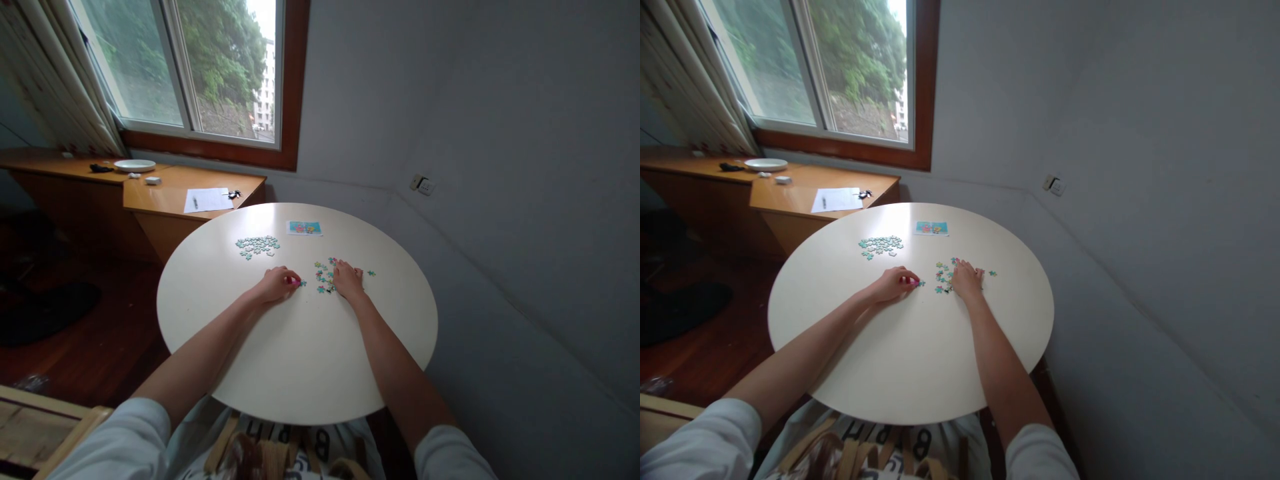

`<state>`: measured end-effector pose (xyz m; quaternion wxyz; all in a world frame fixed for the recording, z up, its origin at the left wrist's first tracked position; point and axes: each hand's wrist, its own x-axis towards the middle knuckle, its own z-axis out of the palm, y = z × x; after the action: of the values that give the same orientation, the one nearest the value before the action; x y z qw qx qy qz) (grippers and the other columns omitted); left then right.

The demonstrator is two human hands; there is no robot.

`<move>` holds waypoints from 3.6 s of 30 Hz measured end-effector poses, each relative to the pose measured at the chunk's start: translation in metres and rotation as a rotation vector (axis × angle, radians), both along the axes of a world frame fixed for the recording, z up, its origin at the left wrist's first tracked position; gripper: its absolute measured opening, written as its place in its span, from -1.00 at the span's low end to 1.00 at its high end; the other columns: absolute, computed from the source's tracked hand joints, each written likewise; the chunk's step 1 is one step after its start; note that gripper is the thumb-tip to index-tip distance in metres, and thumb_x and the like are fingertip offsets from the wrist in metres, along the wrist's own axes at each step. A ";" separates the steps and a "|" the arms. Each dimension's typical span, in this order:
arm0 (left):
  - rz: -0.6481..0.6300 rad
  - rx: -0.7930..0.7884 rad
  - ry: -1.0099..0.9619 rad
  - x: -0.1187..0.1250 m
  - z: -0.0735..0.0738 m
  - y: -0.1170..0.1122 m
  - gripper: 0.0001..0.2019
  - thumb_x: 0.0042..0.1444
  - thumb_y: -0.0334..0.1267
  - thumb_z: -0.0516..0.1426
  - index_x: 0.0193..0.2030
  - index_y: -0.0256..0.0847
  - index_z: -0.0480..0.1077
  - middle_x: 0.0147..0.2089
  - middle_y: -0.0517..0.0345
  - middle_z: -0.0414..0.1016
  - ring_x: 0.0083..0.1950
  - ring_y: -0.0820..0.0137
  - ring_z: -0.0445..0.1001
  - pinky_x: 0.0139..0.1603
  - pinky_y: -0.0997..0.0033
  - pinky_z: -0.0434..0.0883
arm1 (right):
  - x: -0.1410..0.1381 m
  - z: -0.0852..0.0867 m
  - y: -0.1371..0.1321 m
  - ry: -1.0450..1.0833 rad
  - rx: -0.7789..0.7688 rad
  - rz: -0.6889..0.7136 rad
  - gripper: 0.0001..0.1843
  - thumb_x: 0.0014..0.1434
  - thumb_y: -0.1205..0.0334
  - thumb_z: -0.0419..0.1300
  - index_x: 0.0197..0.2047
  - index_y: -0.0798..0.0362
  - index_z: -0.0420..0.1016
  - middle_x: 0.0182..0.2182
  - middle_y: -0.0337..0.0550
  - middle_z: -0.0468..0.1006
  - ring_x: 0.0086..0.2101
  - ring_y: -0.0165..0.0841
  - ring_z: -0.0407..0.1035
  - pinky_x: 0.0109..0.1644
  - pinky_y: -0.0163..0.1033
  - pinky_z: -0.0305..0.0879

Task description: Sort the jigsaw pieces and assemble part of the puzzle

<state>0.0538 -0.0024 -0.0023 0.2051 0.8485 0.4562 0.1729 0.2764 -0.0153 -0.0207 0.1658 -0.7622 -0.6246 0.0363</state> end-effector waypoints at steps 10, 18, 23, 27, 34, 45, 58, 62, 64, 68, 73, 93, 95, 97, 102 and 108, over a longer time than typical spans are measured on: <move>-0.014 0.009 -0.017 -0.001 -0.004 0.003 -0.79 0.10 -0.24 0.13 -0.16 -0.08 0.55 -0.24 0.13 0.47 -0.25 0.40 0.42 -0.15 0.44 0.33 | 0.000 0.011 -0.005 0.020 0.053 -0.007 -0.66 0.23 0.33 -0.04 -0.04 0.03 0.50 0.07 -0.04 0.44 0.07 -0.29 0.27 0.15 -0.11 -0.01; -0.010 0.011 -0.009 -0.001 -0.005 0.003 -0.78 0.12 -0.23 0.12 -0.14 -0.08 0.54 -0.23 0.13 0.48 -0.26 0.41 0.41 -0.14 0.44 0.32 | 0.002 0.015 -0.008 0.044 0.081 -0.048 -0.71 0.18 0.22 0.07 -0.08 0.02 0.53 -0.01 -0.06 0.48 0.01 -0.26 0.30 0.08 -0.17 0.09; 0.010 0.000 -0.034 0.000 -0.007 0.004 -0.76 0.12 -0.20 0.13 -0.09 -0.09 0.50 -0.25 0.15 0.48 -0.25 0.39 0.41 -0.13 0.42 0.31 | 0.003 0.016 -0.008 0.064 0.093 -0.066 -0.73 0.17 0.20 0.11 -0.11 0.02 0.55 -0.03 -0.09 0.49 0.00 -0.25 0.31 0.05 -0.19 0.13; 0.007 0.009 -0.034 0.000 -0.009 0.005 -0.77 0.10 -0.19 0.14 -0.10 -0.10 0.48 -0.26 0.17 0.48 -0.23 0.38 0.40 -0.12 0.40 0.30 | 0.003 0.015 -0.007 0.066 0.107 -0.070 -0.75 0.16 0.20 0.12 -0.13 0.00 0.55 -0.05 -0.11 0.50 -0.02 -0.26 0.32 0.04 -0.19 0.14; 0.001 0.004 -0.030 -0.001 -0.007 0.005 -0.78 0.10 -0.20 0.14 -0.12 -0.11 0.47 -0.26 0.16 0.49 -0.24 0.38 0.40 -0.12 0.40 0.31 | 0.004 0.013 -0.006 0.074 0.116 -0.067 -0.77 0.15 0.23 0.10 -0.16 -0.02 0.55 -0.07 -0.11 0.50 -0.04 -0.26 0.32 0.03 -0.18 0.14; -0.016 0.010 -0.006 -0.001 -0.008 0.006 -0.75 0.11 -0.22 0.12 -0.10 -0.07 0.54 -0.21 0.11 0.47 -0.26 0.40 0.41 -0.13 0.44 0.33 | 0.005 0.011 -0.005 0.080 0.111 -0.062 -0.74 0.14 0.28 0.07 -0.16 -0.03 0.54 -0.07 -0.12 0.48 -0.02 -0.26 0.31 0.05 -0.17 0.13; -0.020 0.026 0.000 -0.001 -0.010 0.007 -0.75 0.11 -0.22 0.12 -0.12 -0.05 0.56 -0.20 0.11 0.49 -0.26 0.40 0.43 -0.12 0.44 0.32 | 0.004 0.012 -0.005 0.080 0.099 -0.056 -0.72 0.15 0.30 0.06 -0.14 -0.04 0.54 -0.05 -0.13 0.47 -0.01 -0.25 0.30 0.06 -0.16 0.13; -0.017 0.027 -0.006 -0.001 -0.011 0.008 -0.76 0.10 -0.22 0.12 -0.12 -0.05 0.56 -0.20 0.11 0.49 -0.28 0.40 0.43 -0.13 0.44 0.32 | 0.003 0.013 -0.006 0.082 0.088 -0.055 -0.73 0.15 0.30 0.07 -0.13 -0.04 0.54 -0.04 -0.13 0.47 0.00 -0.25 0.30 0.07 -0.15 0.12; -0.020 0.026 -0.003 -0.001 -0.010 0.007 -0.76 0.11 -0.22 0.12 -0.12 -0.05 0.56 -0.20 0.11 0.49 -0.28 0.40 0.42 -0.13 0.44 0.32 | 0.003 0.013 -0.007 0.079 0.084 -0.047 -0.73 0.15 0.30 0.07 -0.13 -0.04 0.54 -0.04 -0.13 0.47 0.00 -0.25 0.30 0.08 -0.15 0.11; -0.026 0.020 0.005 -0.002 -0.007 0.006 -0.76 0.12 -0.22 0.12 -0.11 -0.05 0.56 -0.20 0.10 0.48 -0.26 0.40 0.42 -0.12 0.43 0.32 | 0.001 0.013 -0.008 0.076 0.087 -0.036 -0.73 0.15 0.31 0.07 -0.14 -0.03 0.54 -0.04 -0.13 0.48 -0.01 -0.26 0.31 0.07 -0.14 0.10; -0.024 0.018 0.007 -0.001 -0.005 0.004 -0.76 0.11 -0.23 0.12 -0.11 -0.06 0.56 -0.19 0.09 0.48 -0.26 0.38 0.42 -0.11 0.42 0.32 | -0.001 0.012 -0.006 0.113 0.134 -0.031 -0.74 0.13 0.35 0.07 -0.20 0.00 0.56 -0.07 -0.13 0.51 -0.02 -0.28 0.32 0.08 -0.15 0.07; -0.020 0.037 -0.001 0.000 -0.009 0.006 -0.78 0.12 -0.24 0.14 -0.12 -0.05 0.56 -0.21 0.11 0.47 -0.29 0.41 0.42 -0.13 0.43 0.32 | -0.019 0.015 -0.009 0.217 0.125 0.158 -0.88 0.09 0.23 0.22 -0.30 0.02 0.58 -0.13 -0.14 0.54 -0.01 -0.23 0.31 0.10 -0.10 0.01; -0.018 0.038 -0.001 0.000 -0.008 0.006 -0.77 0.12 -0.24 0.14 -0.12 -0.05 0.56 -0.21 0.11 0.48 -0.29 0.41 0.42 -0.13 0.43 0.33 | -0.019 0.015 -0.009 0.216 0.117 0.157 -0.87 0.10 0.22 0.21 -0.29 0.02 0.58 -0.13 -0.14 0.54 -0.02 -0.23 0.32 0.09 -0.10 0.02; -0.014 0.036 0.000 0.000 -0.007 0.005 -0.78 0.12 -0.24 0.13 -0.13 -0.06 0.56 -0.21 0.11 0.48 -0.29 0.42 0.43 -0.14 0.44 0.33 | -0.018 0.014 -0.009 0.217 0.114 0.156 -0.86 0.10 0.22 0.21 -0.28 0.01 0.59 -0.13 -0.14 0.54 -0.03 -0.24 0.32 0.09 -0.10 0.03; -0.019 0.029 -0.015 0.000 -0.006 0.004 -0.78 0.12 -0.24 0.13 -0.13 -0.06 0.56 -0.22 0.12 0.47 -0.29 0.42 0.42 -0.14 0.45 0.33 | -0.017 0.011 -0.006 0.215 0.116 0.147 -0.83 0.09 0.20 0.21 -0.26 -0.01 0.60 -0.12 -0.14 0.52 -0.02 -0.23 0.32 0.10 -0.11 0.04; -0.022 0.031 -0.020 0.000 -0.007 0.005 -0.79 0.12 -0.22 0.13 -0.15 -0.06 0.56 -0.24 0.13 0.46 -0.30 0.41 0.42 -0.16 0.43 0.33 | -0.015 0.007 -0.003 0.213 0.121 0.146 -0.82 0.10 0.18 0.21 -0.25 0.00 0.59 -0.09 -0.10 0.51 0.02 -0.21 0.29 0.10 -0.09 0.03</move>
<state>0.0534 0.0030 -0.0098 0.1985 0.8547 0.4420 0.1861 0.2617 -0.0185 -0.0137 0.2740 -0.6953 -0.6582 0.0912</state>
